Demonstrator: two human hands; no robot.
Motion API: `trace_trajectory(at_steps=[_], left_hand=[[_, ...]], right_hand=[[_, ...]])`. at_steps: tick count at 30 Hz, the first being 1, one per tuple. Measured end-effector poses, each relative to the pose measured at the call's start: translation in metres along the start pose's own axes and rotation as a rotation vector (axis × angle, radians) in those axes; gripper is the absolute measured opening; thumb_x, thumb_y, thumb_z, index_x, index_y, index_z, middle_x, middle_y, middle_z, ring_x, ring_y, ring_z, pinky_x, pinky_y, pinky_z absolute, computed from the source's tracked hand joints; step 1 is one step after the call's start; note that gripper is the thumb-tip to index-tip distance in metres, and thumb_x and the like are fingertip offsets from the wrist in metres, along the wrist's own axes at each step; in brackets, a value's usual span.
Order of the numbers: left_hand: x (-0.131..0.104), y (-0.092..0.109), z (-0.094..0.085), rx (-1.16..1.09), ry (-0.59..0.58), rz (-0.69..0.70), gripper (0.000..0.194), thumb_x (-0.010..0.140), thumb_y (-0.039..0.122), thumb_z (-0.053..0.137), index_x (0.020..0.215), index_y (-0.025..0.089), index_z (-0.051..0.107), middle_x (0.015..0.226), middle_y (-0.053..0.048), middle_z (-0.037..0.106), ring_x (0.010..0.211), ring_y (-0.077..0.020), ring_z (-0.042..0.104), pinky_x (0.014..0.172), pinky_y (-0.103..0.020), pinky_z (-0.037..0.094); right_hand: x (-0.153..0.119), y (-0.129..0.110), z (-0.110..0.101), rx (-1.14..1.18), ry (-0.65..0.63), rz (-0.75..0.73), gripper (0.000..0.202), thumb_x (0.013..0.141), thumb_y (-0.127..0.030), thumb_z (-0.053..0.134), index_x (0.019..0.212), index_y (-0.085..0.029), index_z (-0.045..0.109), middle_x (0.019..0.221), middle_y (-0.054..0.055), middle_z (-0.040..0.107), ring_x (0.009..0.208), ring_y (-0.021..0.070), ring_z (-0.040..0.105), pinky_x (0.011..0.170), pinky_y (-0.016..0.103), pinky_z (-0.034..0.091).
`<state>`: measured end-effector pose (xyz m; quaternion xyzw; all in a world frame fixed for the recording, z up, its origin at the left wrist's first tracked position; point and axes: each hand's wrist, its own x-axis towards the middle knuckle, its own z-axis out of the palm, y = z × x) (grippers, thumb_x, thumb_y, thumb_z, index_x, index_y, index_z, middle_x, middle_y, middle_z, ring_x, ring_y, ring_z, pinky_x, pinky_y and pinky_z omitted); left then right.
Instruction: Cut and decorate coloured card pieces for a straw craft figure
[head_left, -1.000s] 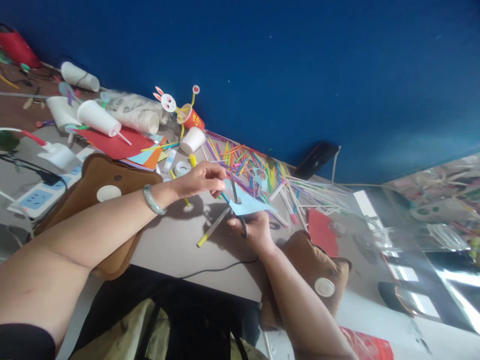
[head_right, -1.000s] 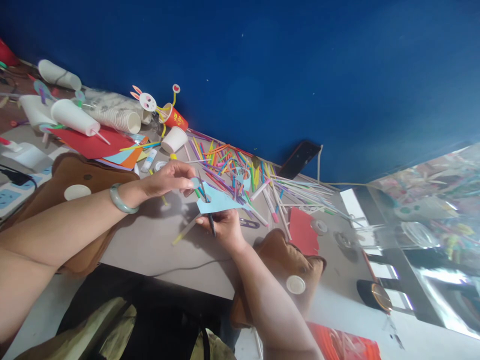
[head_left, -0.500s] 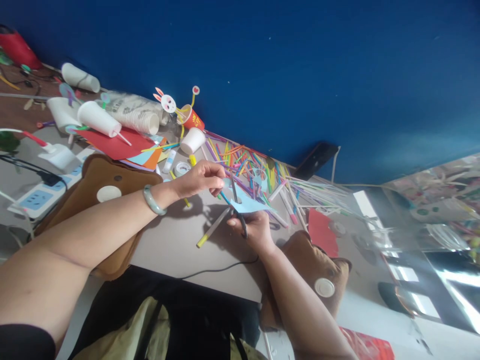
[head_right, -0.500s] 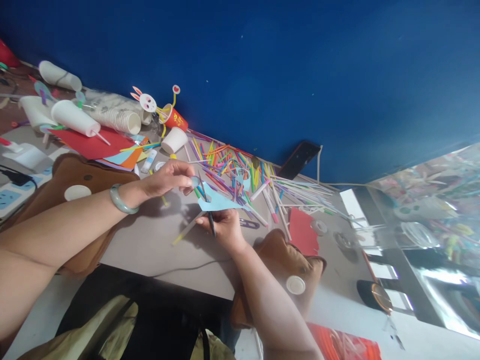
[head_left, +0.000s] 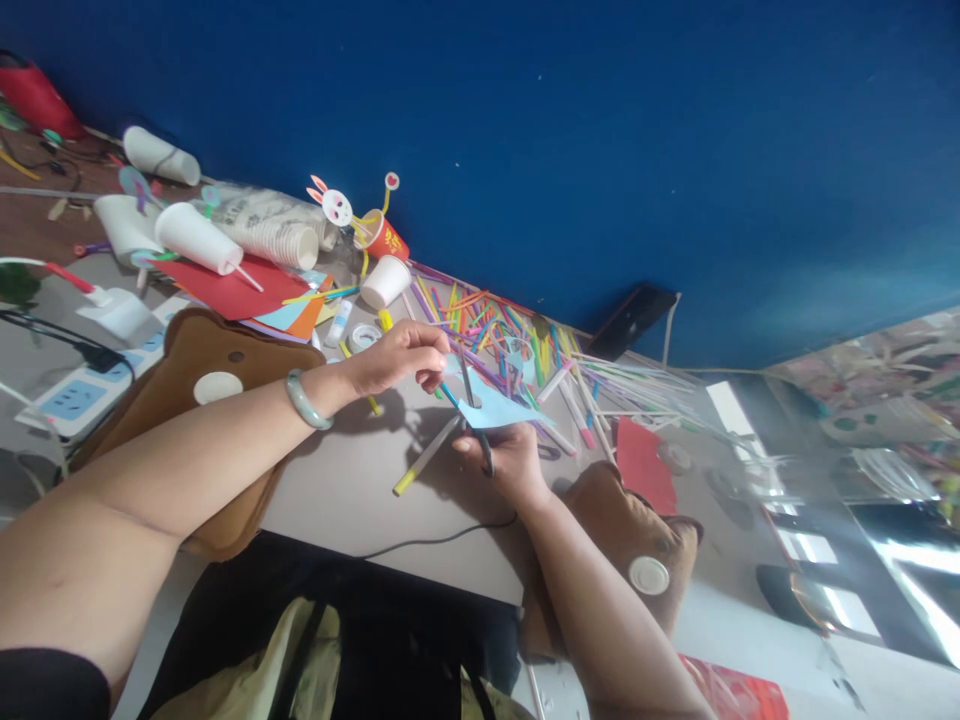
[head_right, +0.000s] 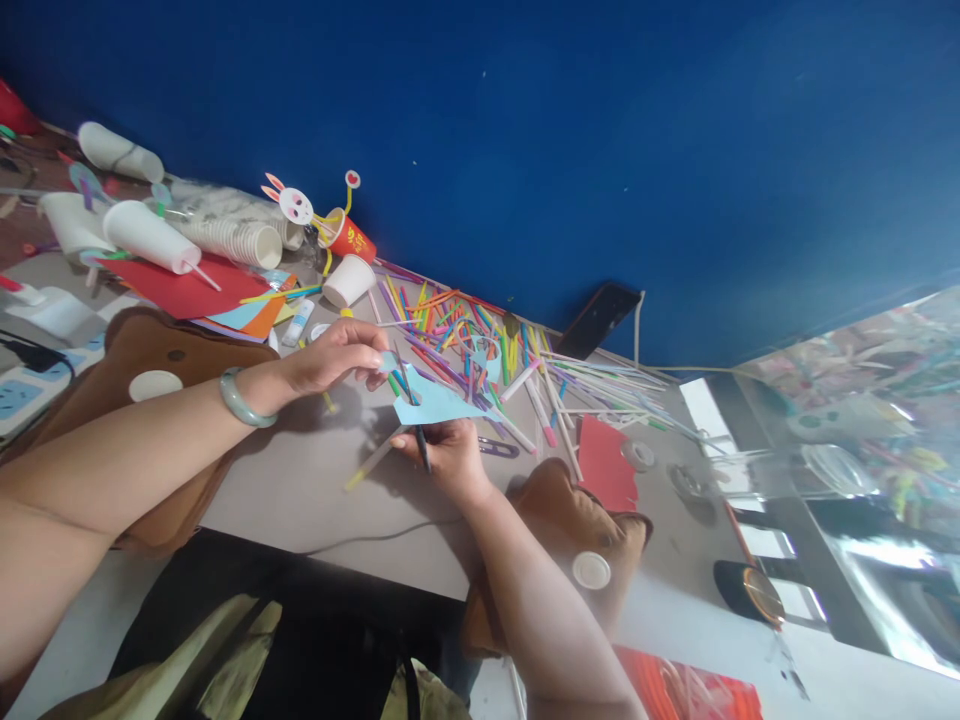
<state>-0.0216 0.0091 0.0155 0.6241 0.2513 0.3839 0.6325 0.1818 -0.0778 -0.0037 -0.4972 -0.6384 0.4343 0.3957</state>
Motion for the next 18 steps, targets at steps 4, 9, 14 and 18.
trace_trajectory(at_steps=[4, 9, 14, 18], left_hand=[[0.0, 0.0, 0.0, -0.004, 0.005, 0.004, 0.016, 0.074, 0.016, 0.057, 0.059, 0.016, 0.053, 0.051, 0.002, 0.054, 0.051, -0.0093, 0.055, 0.055, -0.021, 0.044], [0.0, 0.001, 0.0, -0.017, 0.007, 0.001, 0.015, 0.072, 0.017, 0.057, 0.058, 0.016, 0.053, 0.049, 0.003, 0.051, 0.051, -0.0098, 0.055, 0.054, -0.021, 0.043], [0.0, 0.005, 0.002, -0.019, 0.017, -0.009, 0.015, 0.07, 0.018, 0.057, 0.057, 0.016, 0.051, 0.049, 0.004, 0.05, 0.049, -0.0094, 0.054, 0.052, -0.021, 0.041], [-0.001, 0.006, 0.003, -0.01, 0.01, -0.014, 0.014, 0.07, 0.018, 0.057, 0.057, 0.016, 0.05, 0.049, 0.003, 0.051, 0.05, -0.0091, 0.054, 0.052, -0.02, 0.04]], right_hand=[[0.0, 0.002, 0.0, -0.006, 0.021, 0.016, 0.052, 0.061, -0.062, 0.083, 0.053, -0.015, 0.06, 0.047, -0.001, 0.048, 0.046, 0.0094, 0.039, 0.043, 0.024, 0.035], [0.0, 0.001, -0.001, -0.023, -0.011, -0.023, 0.055, 0.063, -0.06, 0.082, 0.045, -0.017, 0.053, 0.043, -0.001, 0.046, 0.044, 0.0088, 0.037, 0.042, 0.024, 0.035], [-0.001, 0.009, 0.001, 0.073, 0.035, 0.061, 0.047, 0.058, -0.055, 0.087, 0.074, -0.014, 0.07, 0.052, -0.001, 0.057, 0.045, 0.0098, 0.045, 0.042, 0.023, 0.039], [-0.001, 0.012, 0.003, 0.18, 0.034, 0.14, 0.055, 0.053, -0.051, 0.09, 0.088, -0.014, 0.07, 0.057, -0.001, 0.061, 0.046, 0.0097, 0.048, 0.043, 0.022, 0.041]])
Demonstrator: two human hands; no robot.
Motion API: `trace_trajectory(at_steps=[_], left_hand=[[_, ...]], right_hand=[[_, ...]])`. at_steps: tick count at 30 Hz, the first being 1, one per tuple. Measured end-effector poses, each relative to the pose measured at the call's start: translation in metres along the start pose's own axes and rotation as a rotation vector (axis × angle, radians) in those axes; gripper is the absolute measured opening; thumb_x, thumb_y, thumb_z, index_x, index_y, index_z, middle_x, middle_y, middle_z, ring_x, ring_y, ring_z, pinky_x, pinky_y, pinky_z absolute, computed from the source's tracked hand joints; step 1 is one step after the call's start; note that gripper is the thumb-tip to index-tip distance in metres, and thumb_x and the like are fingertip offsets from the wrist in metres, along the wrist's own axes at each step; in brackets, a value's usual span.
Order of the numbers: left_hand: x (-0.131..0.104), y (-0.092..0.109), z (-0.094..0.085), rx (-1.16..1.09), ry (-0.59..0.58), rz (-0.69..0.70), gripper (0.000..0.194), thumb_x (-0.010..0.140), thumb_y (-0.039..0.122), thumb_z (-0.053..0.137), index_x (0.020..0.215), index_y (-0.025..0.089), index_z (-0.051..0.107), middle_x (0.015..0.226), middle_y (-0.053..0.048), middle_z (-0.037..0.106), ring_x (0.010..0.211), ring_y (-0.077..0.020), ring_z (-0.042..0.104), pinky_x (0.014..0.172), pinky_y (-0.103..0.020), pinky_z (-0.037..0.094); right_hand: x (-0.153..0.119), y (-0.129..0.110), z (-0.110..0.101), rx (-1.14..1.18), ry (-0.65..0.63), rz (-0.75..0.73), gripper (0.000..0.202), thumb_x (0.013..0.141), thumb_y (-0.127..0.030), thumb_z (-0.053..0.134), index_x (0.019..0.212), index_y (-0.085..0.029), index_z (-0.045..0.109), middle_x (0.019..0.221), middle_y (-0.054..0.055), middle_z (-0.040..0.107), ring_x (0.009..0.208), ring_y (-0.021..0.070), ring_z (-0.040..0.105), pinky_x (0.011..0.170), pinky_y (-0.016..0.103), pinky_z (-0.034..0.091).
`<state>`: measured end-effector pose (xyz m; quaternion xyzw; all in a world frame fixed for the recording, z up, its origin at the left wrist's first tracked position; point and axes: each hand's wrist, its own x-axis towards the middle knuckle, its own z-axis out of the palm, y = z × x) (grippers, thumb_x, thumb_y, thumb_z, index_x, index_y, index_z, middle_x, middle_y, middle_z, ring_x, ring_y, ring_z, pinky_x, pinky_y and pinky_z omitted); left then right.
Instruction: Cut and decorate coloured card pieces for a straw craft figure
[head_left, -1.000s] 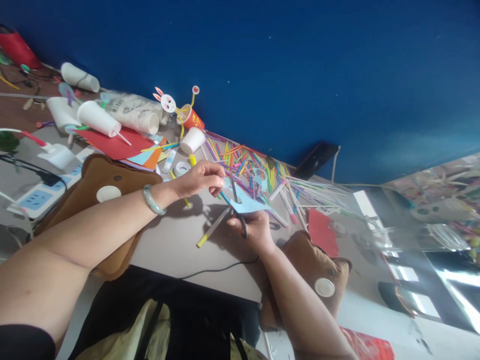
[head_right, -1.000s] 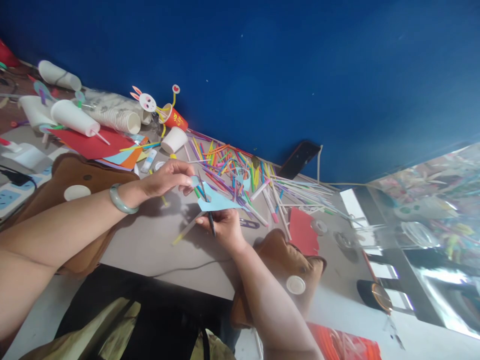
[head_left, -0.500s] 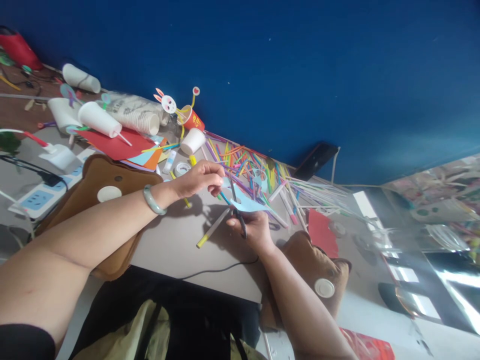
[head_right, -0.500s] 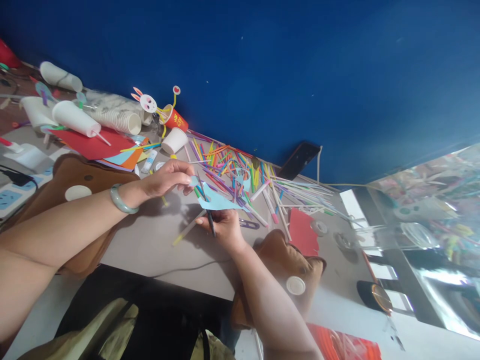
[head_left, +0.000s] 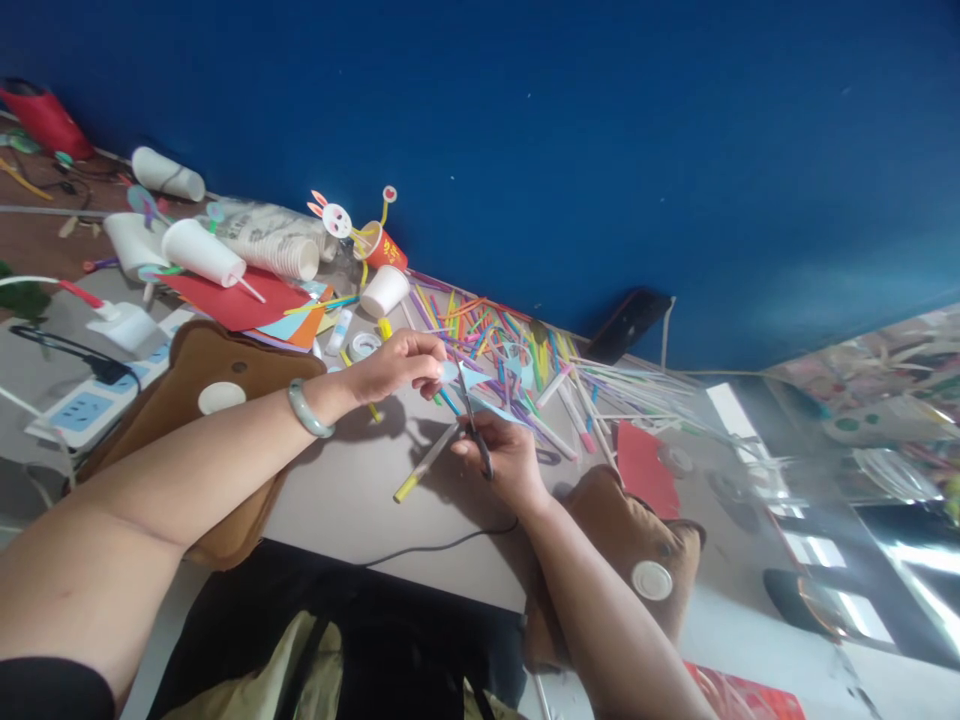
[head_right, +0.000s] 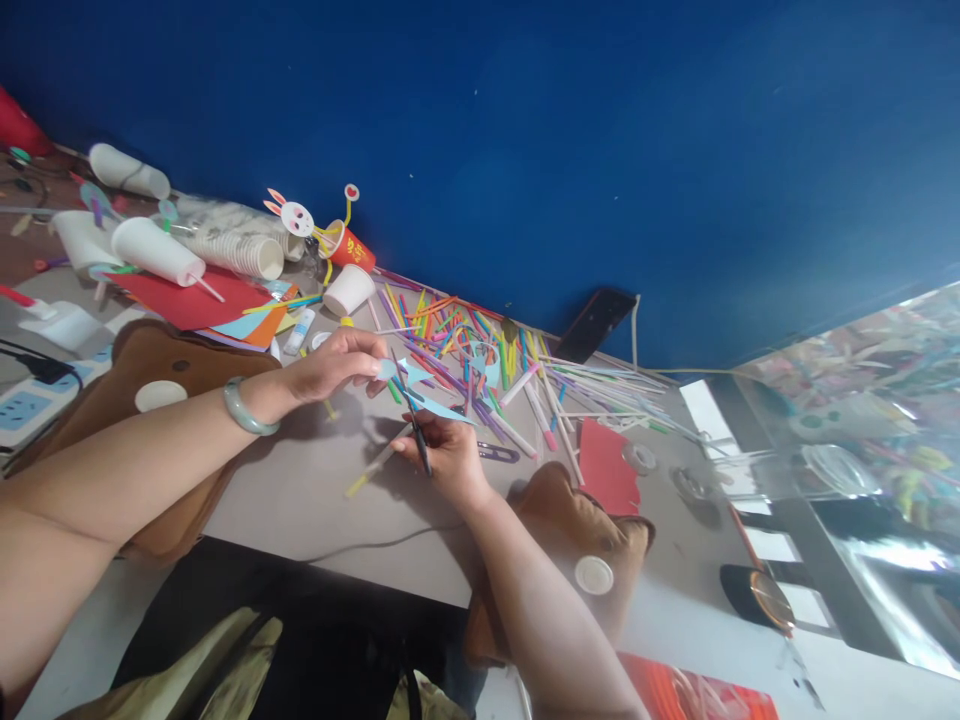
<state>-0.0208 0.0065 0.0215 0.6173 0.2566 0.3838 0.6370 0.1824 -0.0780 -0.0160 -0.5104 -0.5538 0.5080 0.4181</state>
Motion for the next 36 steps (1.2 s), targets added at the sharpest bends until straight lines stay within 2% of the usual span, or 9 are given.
trace_trajectory(at_steps=[7, 12, 17, 19, 22, 24, 27, 31, 36], left_hand=[[0.002, -0.002, -0.002, 0.023, 0.024, -0.063, 0.013, 0.072, 0.02, 0.057, 0.061, 0.016, 0.053, 0.052, 0.003, 0.055, 0.05, -0.0089, 0.055, 0.054, -0.02, 0.042], [0.006, -0.006, -0.001, 0.023, 0.078, -0.15, 0.018, 0.073, 0.017, 0.054, 0.056, 0.016, 0.047, 0.048, 0.004, 0.046, 0.048, -0.0093, 0.056, 0.053, -0.02, 0.041], [0.012, -0.011, -0.006, 0.027, 0.18, -0.236, 0.024, 0.076, 0.014, 0.049, 0.053, 0.017, 0.046, 0.043, 0.004, 0.04, 0.043, -0.0094, 0.052, 0.049, -0.021, 0.041], [0.014, -0.011, -0.012, 0.037, 0.208, -0.24, 0.024, 0.076, 0.016, 0.051, 0.053, 0.016, 0.049, 0.043, 0.004, 0.041, 0.042, -0.0098, 0.052, 0.048, -0.022, 0.041], [0.016, -0.008, -0.021, 0.066, 0.249, -0.202, 0.022, 0.075, 0.018, 0.057, 0.054, 0.014, 0.055, 0.044, 0.004, 0.043, 0.041, -0.0089, 0.05, 0.047, -0.022, 0.04], [0.016, -0.006, -0.025, 0.082, 0.284, -0.161, 0.02, 0.073, 0.022, 0.062, 0.056, 0.013, 0.058, 0.044, 0.004, 0.043, 0.042, -0.0085, 0.049, 0.047, -0.021, 0.039], [0.016, -0.007, -0.025, 0.107, 0.298, -0.149, 0.019, 0.07, 0.028, 0.069, 0.06, 0.013, 0.062, 0.048, 0.004, 0.048, 0.045, -0.0086, 0.051, 0.048, -0.021, 0.04], [0.014, -0.017, -0.021, 0.147, 0.238, -0.166, 0.018, 0.069, 0.03, 0.073, 0.067, 0.014, 0.065, 0.054, 0.001, 0.058, 0.05, -0.0091, 0.055, 0.053, -0.021, 0.044], [0.013, -0.024, -0.018, 0.117, 0.178, -0.175, 0.018, 0.07, 0.027, 0.074, 0.07, 0.014, 0.062, 0.054, 0.002, 0.059, 0.05, -0.0089, 0.057, 0.053, -0.021, 0.044]], right_hand=[[0.001, -0.005, 0.0, -0.014, 0.018, 0.022, 0.053, 0.06, -0.053, 0.086, 0.089, -0.013, 0.065, 0.047, -0.006, 0.051, 0.04, 0.0082, 0.041, 0.038, 0.022, 0.032], [0.004, -0.003, -0.002, 0.167, -0.027, -0.015, 0.048, 0.072, -0.057, 0.076, 0.092, -0.017, 0.058, 0.05, -0.006, 0.055, 0.039, 0.0073, 0.041, 0.041, 0.021, 0.031], [0.008, 0.0, -0.004, 0.284, -0.097, 0.004, 0.046, 0.081, -0.063, 0.063, 0.093, -0.019, 0.057, 0.05, -0.007, 0.052, 0.037, 0.0066, 0.037, 0.04, 0.021, 0.027], [0.008, 0.001, -0.003, 0.179, -0.048, -0.043, 0.044, 0.078, -0.06, 0.069, 0.091, -0.02, 0.057, 0.051, -0.007, 0.052, 0.04, 0.0075, 0.039, 0.042, 0.022, 0.028], [0.007, 0.004, 0.0, -0.113, 0.067, -0.194, 0.042, 0.065, -0.048, 0.084, 0.083, -0.02, 0.06, 0.053, -0.007, 0.049, 0.048, 0.0084, 0.041, 0.047, 0.023, 0.031], [0.006, 0.005, 0.002, -0.217, 0.1, -0.264, 0.04, 0.062, -0.045, 0.087, 0.08, -0.019, 0.062, 0.054, -0.006, 0.048, 0.051, 0.0087, 0.042, 0.049, 0.023, 0.032], [0.007, 0.005, 0.003, -0.085, 0.119, -0.197, 0.043, 0.065, -0.049, 0.084, 0.083, -0.02, 0.058, 0.054, -0.007, 0.049, 0.048, 0.0088, 0.043, 0.047, 0.023, 0.034], [0.011, -0.001, -0.001, 0.158, 0.091, -0.052, 0.047, 0.07, -0.056, 0.078, 0.087, -0.021, 0.052, 0.053, -0.007, 0.054, 0.044, 0.0093, 0.046, 0.044, 0.022, 0.036], [0.009, -0.004, -0.002, 0.156, 0.107, -0.074, 0.049, 0.067, -0.054, 0.08, 0.089, -0.021, 0.051, 0.057, -0.006, 0.057, 0.047, 0.0098, 0.049, 0.046, 0.023, 0.038]])
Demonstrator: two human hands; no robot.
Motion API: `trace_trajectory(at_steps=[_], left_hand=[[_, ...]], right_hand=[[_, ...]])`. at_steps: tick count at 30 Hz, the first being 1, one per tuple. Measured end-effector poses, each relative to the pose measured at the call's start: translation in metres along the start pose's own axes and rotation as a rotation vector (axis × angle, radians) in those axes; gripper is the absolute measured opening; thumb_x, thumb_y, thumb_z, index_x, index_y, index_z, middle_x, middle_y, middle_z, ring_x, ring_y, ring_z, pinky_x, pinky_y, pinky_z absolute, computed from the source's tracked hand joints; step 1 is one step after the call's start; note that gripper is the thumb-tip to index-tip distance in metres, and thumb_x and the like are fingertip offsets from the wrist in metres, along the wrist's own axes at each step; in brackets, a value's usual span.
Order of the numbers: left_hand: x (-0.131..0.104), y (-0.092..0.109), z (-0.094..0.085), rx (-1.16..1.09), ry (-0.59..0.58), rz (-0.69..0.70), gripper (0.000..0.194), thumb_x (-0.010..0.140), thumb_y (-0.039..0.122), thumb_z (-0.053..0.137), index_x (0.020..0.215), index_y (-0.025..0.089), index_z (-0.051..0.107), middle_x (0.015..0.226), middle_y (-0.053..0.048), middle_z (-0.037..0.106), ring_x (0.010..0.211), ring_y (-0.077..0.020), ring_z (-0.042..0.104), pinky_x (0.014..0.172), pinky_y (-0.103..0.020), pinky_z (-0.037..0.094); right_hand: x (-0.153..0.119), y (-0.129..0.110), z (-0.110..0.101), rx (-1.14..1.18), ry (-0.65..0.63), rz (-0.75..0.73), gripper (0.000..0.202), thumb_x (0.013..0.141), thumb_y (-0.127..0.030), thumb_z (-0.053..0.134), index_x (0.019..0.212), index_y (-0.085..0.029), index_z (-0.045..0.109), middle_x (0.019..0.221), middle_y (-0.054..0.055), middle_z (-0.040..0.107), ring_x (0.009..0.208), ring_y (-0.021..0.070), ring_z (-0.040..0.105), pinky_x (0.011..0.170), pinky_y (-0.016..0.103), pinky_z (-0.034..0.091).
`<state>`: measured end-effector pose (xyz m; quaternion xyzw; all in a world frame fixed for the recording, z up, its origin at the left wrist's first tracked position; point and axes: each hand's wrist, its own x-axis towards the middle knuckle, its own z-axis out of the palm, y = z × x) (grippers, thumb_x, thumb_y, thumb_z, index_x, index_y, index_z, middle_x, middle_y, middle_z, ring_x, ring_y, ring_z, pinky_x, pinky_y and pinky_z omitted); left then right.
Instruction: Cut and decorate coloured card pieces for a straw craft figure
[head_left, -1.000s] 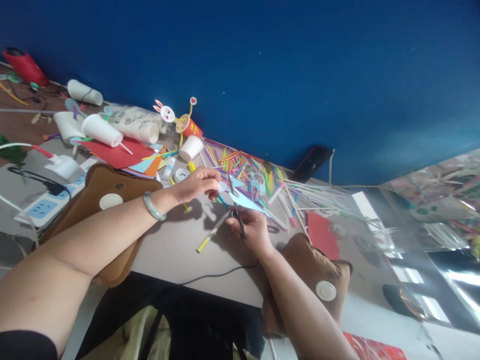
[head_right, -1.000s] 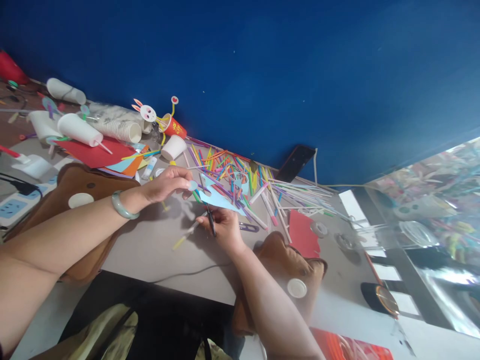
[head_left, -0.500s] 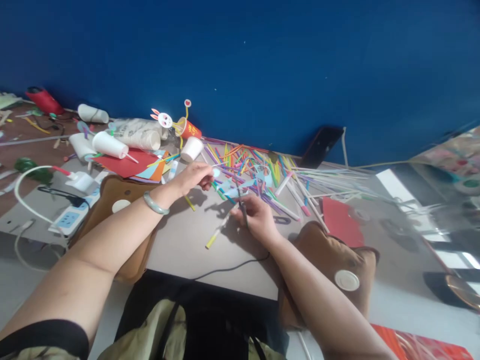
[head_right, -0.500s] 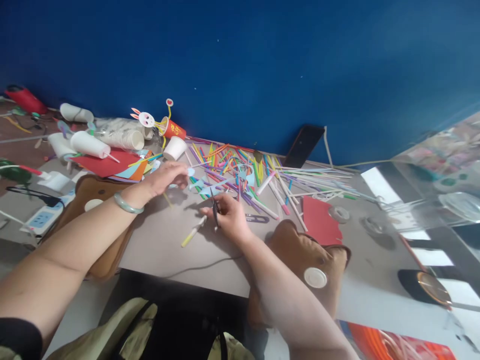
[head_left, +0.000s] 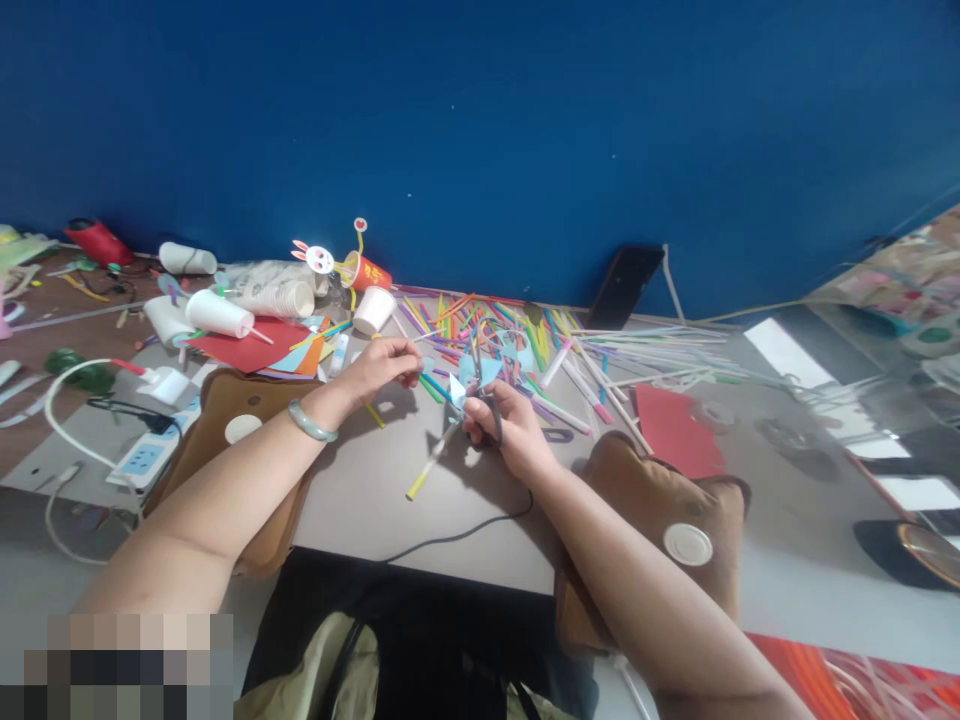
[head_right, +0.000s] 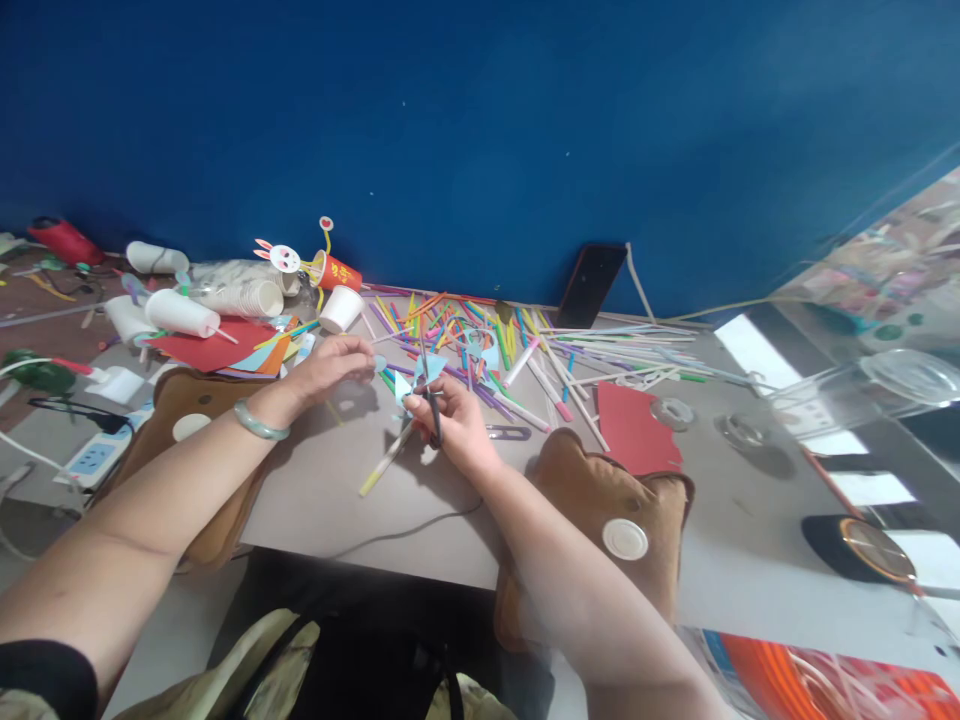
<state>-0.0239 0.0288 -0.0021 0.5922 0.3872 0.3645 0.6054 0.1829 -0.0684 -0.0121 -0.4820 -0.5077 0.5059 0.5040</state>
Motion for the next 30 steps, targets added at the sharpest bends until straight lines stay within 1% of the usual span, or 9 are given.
trace_trajectory(at_steps=[4, 8, 11, 14, 18, 21, 24, 27, 30], left_hand=[[-0.003, 0.004, 0.002, -0.057, -0.027, -0.016, 0.022, 0.066, 0.027, 0.076, 0.07, 0.014, 0.059, 0.055, 0.003, 0.059, 0.05, -0.0093, 0.058, 0.052, -0.021, 0.044], [-0.007, 0.01, 0.005, -0.143, -0.055, 0.021, 0.021, 0.065, 0.024, 0.075, 0.072, 0.015, 0.057, 0.06, 0.003, 0.061, 0.05, -0.0091, 0.058, 0.053, -0.021, 0.046], [-0.011, 0.014, 0.005, -0.151, -0.132, 0.048, 0.019, 0.065, 0.022, 0.074, 0.073, 0.015, 0.058, 0.08, -0.002, 0.069, 0.052, -0.008, 0.059, 0.054, -0.023, 0.047], [-0.015, 0.017, 0.005, -0.1, -0.24, 0.049, 0.019, 0.067, 0.023, 0.075, 0.073, 0.013, 0.061, 0.105, -0.008, 0.07, 0.057, -0.0077, 0.06, 0.056, -0.023, 0.049], [-0.016, 0.016, 0.007, 0.068, -0.418, 0.101, 0.014, 0.069, 0.023, 0.077, 0.074, 0.014, 0.068, 0.13, -0.013, 0.062, 0.078, -0.0146, 0.067, 0.066, -0.027, 0.053], [-0.015, 0.011, 0.01, 0.206, -0.459, 0.201, 0.014, 0.071, 0.026, 0.079, 0.077, 0.016, 0.072, 0.139, -0.013, 0.055, 0.108, -0.0253, 0.064, 0.082, -0.032, 0.053], [-0.013, 0.007, 0.013, 0.239, -0.395, 0.242, 0.016, 0.072, 0.031, 0.079, 0.077, 0.018, 0.073, 0.134, -0.013, 0.059, 0.117, -0.0281, 0.061, 0.085, -0.033, 0.053], [-0.014, 0.008, 0.014, 0.208, -0.406, 0.214, 0.016, 0.072, 0.031, 0.079, 0.074, 0.017, 0.071, 0.111, -0.01, 0.068, 0.097, -0.0228, 0.067, 0.077, -0.03, 0.053], [-0.016, 0.011, 0.015, 0.143, -0.371, 0.147, 0.017, 0.074, 0.03, 0.076, 0.074, 0.015, 0.068, 0.083, -0.005, 0.069, 0.073, -0.0158, 0.066, 0.067, -0.026, 0.051]], right_hand=[[-0.002, 0.002, 0.001, -0.151, 0.05, -0.063, 0.047, 0.063, -0.049, 0.084, 0.088, -0.02, 0.057, 0.057, -0.006, 0.053, 0.05, 0.0096, 0.048, 0.048, 0.023, 0.036], [-0.001, 0.002, 0.0, -0.1, 0.028, -0.019, 0.044, 0.068, -0.051, 0.081, 0.086, -0.021, 0.054, 0.056, -0.007, 0.053, 0.048, 0.0088, 0.045, 0.046, 0.022, 0.036], [0.0, 0.002, 0.0, -0.014, -0.049, 0.03, 0.044, 0.071, -0.054, 0.078, 0.086, -0.021, 0.052, 0.052, -0.008, 0.051, 0.045, 0.0086, 0.044, 0.045, 0.022, 0.035], [0.0, 0.004, 0.002, -0.026, -0.056, 0.0, 0.045, 0.07, -0.053, 0.079, 0.088, -0.022, 0.052, 0.052, -0.008, 0.049, 0.045, 0.0092, 0.045, 0.045, 0.022, 0.036], [-0.002, 0.006, 0.004, -0.084, 0.022, -0.091, 0.054, 0.065, -0.046, 0.085, 0.102, -0.023, 0.054, 0.056, -0.009, 0.052, 0.048, 0.0099, 0.047, 0.046, 0.022, 0.037], [-0.003, 0.002, 0.002, -0.031, -0.029, -0.105, 0.057, 0.069, -0.052, 0.081, 0.111, -0.024, 0.053, 0.059, -0.008, 0.054, 0.048, 0.0102, 0.047, 0.046, 0.022, 0.037], [-0.006, -0.004, -0.001, 0.014, -0.151, -0.075, 0.052, 0.075, -0.059, 0.074, 0.107, -0.023, 0.055, 0.063, -0.004, 0.06, 0.048, 0.0104, 0.048, 0.046, 0.023, 0.038], [-0.007, -0.007, -0.001, 0.038, -0.221, -0.03, 0.053, 0.074, -0.064, 0.072, 0.103, -0.022, 0.056, 0.064, -0.003, 0.061, 0.047, 0.0103, 0.049, 0.046, 0.024, 0.038], [-0.007, -0.005, 0.0, 0.043, -0.205, -0.002, 0.056, 0.071, -0.064, 0.074, 0.102, -0.022, 0.057, 0.062, -0.004, 0.059, 0.046, 0.0098, 0.047, 0.046, 0.023, 0.038]])
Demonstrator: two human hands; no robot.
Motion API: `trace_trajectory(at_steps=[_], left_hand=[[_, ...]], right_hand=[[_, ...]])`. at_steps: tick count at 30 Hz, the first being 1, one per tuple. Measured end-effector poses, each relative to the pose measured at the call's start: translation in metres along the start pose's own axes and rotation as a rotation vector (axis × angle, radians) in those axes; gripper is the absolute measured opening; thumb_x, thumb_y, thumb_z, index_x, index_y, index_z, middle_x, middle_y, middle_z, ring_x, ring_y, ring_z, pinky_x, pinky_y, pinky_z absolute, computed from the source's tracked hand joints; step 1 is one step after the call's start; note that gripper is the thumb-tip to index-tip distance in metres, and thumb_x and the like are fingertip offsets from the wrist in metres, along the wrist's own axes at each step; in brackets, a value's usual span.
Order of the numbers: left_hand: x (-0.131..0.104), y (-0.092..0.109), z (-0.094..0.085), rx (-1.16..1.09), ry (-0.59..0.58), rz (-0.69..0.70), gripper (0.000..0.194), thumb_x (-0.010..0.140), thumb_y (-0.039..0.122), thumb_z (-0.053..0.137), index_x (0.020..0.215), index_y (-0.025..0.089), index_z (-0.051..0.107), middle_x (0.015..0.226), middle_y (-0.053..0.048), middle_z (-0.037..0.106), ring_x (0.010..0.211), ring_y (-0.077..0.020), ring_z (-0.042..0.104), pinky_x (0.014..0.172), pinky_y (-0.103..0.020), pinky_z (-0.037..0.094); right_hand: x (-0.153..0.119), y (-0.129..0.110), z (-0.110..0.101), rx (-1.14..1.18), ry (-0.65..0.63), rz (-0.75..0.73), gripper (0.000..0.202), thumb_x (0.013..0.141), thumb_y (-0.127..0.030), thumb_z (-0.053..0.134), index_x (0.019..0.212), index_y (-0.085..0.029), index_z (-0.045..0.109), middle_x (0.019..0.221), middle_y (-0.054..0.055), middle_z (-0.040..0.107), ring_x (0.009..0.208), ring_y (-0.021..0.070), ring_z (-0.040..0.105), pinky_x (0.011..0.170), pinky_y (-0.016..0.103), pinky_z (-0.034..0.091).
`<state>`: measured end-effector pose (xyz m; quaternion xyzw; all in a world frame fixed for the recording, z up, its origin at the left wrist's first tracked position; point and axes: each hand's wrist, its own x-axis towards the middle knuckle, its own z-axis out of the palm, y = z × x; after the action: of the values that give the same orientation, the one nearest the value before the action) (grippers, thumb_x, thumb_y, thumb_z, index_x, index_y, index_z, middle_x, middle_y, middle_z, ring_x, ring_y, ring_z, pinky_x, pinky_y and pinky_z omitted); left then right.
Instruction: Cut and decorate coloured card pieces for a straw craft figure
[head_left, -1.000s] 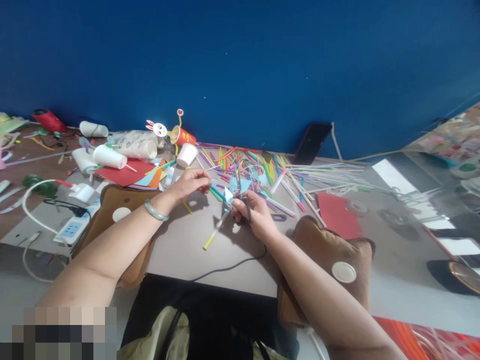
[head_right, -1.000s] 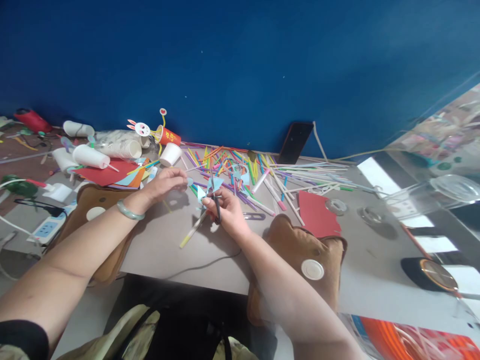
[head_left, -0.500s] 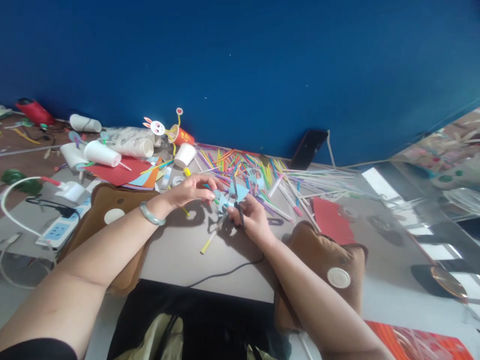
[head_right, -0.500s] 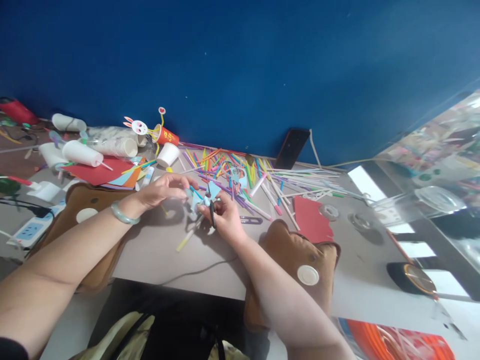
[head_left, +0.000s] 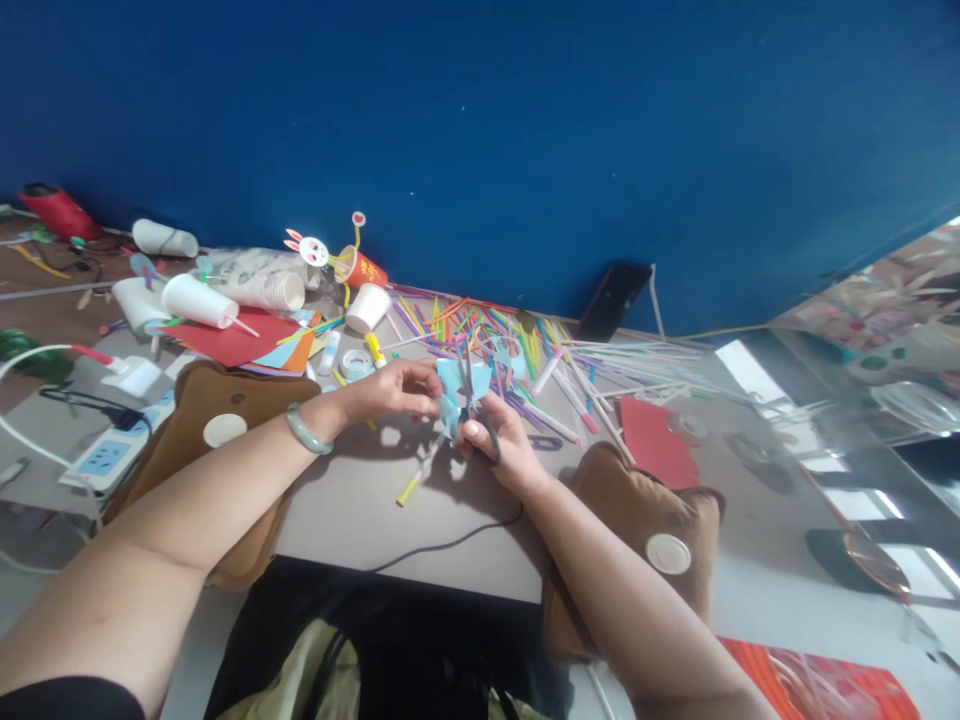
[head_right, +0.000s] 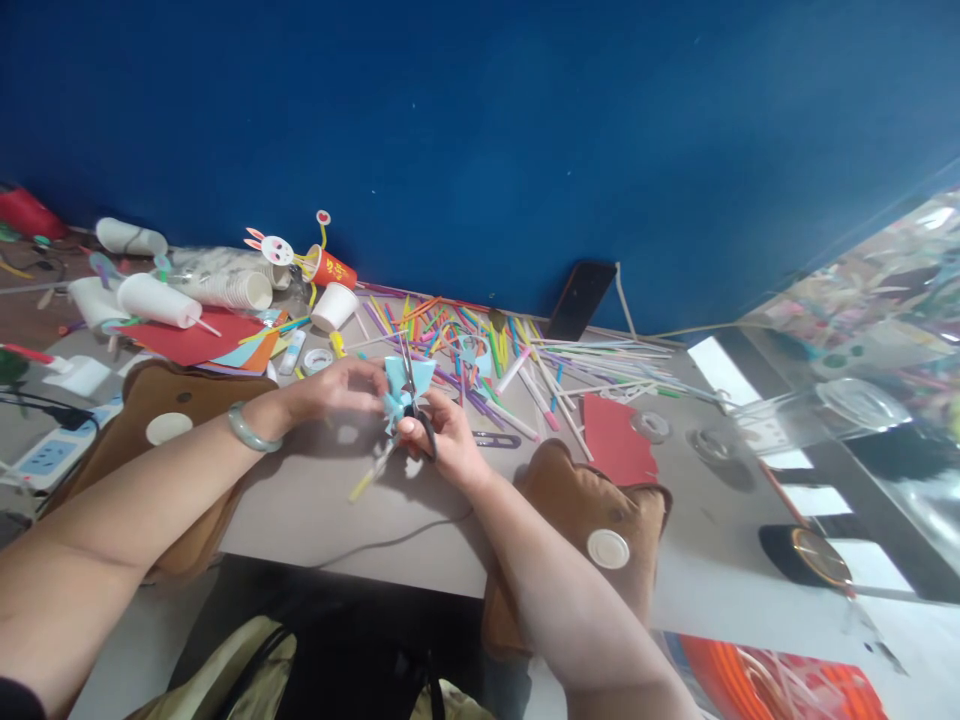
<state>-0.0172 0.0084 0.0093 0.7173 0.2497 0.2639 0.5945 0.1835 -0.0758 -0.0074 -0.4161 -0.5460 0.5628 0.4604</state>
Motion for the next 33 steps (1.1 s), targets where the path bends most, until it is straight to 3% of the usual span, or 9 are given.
trace_trajectory(at_steps=[3, 7, 11, 14, 16, 20, 23, 28, 33], left_hand=[[0.002, 0.001, -0.001, -0.08, 0.154, -0.055, 0.017, 0.073, 0.028, 0.075, 0.073, 0.014, 0.065, 0.065, -0.002, 0.066, 0.06, -0.0124, 0.061, 0.061, -0.025, 0.049], [0.008, -0.008, -0.009, -0.172, 0.437, -0.117, 0.02, 0.068, 0.029, 0.076, 0.073, 0.014, 0.064, 0.059, -0.001, 0.063, 0.055, -0.0117, 0.059, 0.055, -0.022, 0.046], [0.01, -0.014, -0.015, -0.065, 0.525, -0.195, 0.021, 0.068, 0.031, 0.074, 0.075, 0.014, 0.064, 0.067, -0.004, 0.066, 0.053, -0.0105, 0.056, 0.048, -0.02, 0.041], [0.008, -0.009, -0.012, 0.054, 0.501, -0.149, 0.019, 0.071, 0.03, 0.069, 0.065, 0.013, 0.062, 0.102, -0.01, 0.07, 0.06, -0.0086, 0.057, 0.047, -0.019, 0.04], [0.006, -0.005, -0.009, 0.066, 0.46, -0.125, 0.019, 0.073, 0.027, 0.063, 0.061, 0.012, 0.061, 0.11, -0.01, 0.068, 0.061, -0.0078, 0.057, 0.047, -0.019, 0.039], [0.004, -0.004, -0.005, -0.029, 0.354, -0.13, 0.015, 0.077, 0.025, 0.058, 0.076, 0.014, 0.067, 0.076, -0.004, 0.066, 0.056, -0.0086, 0.054, 0.049, -0.019, 0.039], [0.003, -0.007, -0.006, -0.01, 0.292, -0.083, 0.013, 0.079, 0.025, 0.06, 0.075, 0.014, 0.066, 0.061, 0.0, 0.06, 0.054, -0.009, 0.053, 0.051, -0.019, 0.04], [0.003, -0.007, -0.002, 0.075, 0.148, -0.028, 0.019, 0.08, 0.03, 0.066, 0.07, 0.013, 0.065, 0.056, 0.0, 0.059, 0.05, -0.0081, 0.051, 0.05, -0.019, 0.039], [0.005, -0.01, 0.005, 0.174, 0.016, -0.018, 0.027, 0.081, 0.035, 0.068, 0.065, 0.013, 0.067, 0.057, -0.002, 0.062, 0.054, -0.0101, 0.054, 0.053, -0.02, 0.04]], right_hand=[[0.001, 0.003, 0.001, 0.01, 0.067, -0.007, 0.057, 0.072, -0.06, 0.076, 0.109, -0.022, 0.057, 0.06, -0.005, 0.059, 0.046, 0.0098, 0.046, 0.046, 0.024, 0.038], [0.004, 0.006, -0.001, 0.025, 0.227, -0.094, 0.046, 0.079, -0.054, 0.071, 0.108, -0.02, 0.059, 0.059, -0.006, 0.057, 0.047, 0.0092, 0.047, 0.049, 0.024, 0.041], [0.006, 0.007, -0.005, -0.002, 0.352, -0.133, 0.044, 0.077, -0.053, 0.073, 0.102, -0.021, 0.058, 0.059, -0.006, 0.056, 0.048, 0.0096, 0.048, 0.049, 0.024, 0.043], [0.007, 0.009, -0.006, -0.069, 0.333, -0.094, 0.044, 0.073, -0.051, 0.078, 0.098, -0.022, 0.057, 0.056, -0.008, 0.052, 0.045, 0.0091, 0.045, 0.047, 0.023, 0.04], [0.007, 0.01, -0.005, -0.125, 0.278, -0.048, 0.045, 0.07, -0.05, 0.08, 0.096, -0.021, 0.057, 0.055, -0.008, 0.05, 0.045, 0.0086, 0.042, 0.046, 0.023, 0.037], [0.007, 0.011, -0.001, -0.242, 0.201, -0.003, 0.045, 0.063, -0.046, 0.086, 0.09, -0.019, 0.062, 0.056, -0.007, 0.051, 0.049, 0.0089, 0.044, 0.048, 0.023, 0.036], [0.005, 0.009, 0.001, -0.249, 0.21, -0.004, 0.044, 0.062, -0.046, 0.086, 0.089, -0.019, 0.063, 0.056, -0.006, 0.052, 0.049, 0.0092, 0.044, 0.047, 0.024, 0.036], [0.003, 0.004, 0.002, -0.105, 0.276, -0.024, 0.046, 0.064, -0.046, 0.085, 0.093, -0.022, 0.06, 0.061, -0.005, 0.059, 0.047, 0.0092, 0.049, 0.047, 0.024, 0.041], [0.002, 0.004, 0.004, -0.019, 0.271, -0.018, 0.052, 0.059, -0.041, 0.089, 0.097, -0.023, 0.058, 0.076, 0.0, 0.07, 0.064, 0.0145, 0.064, 0.06, 0.028, 0.052]])
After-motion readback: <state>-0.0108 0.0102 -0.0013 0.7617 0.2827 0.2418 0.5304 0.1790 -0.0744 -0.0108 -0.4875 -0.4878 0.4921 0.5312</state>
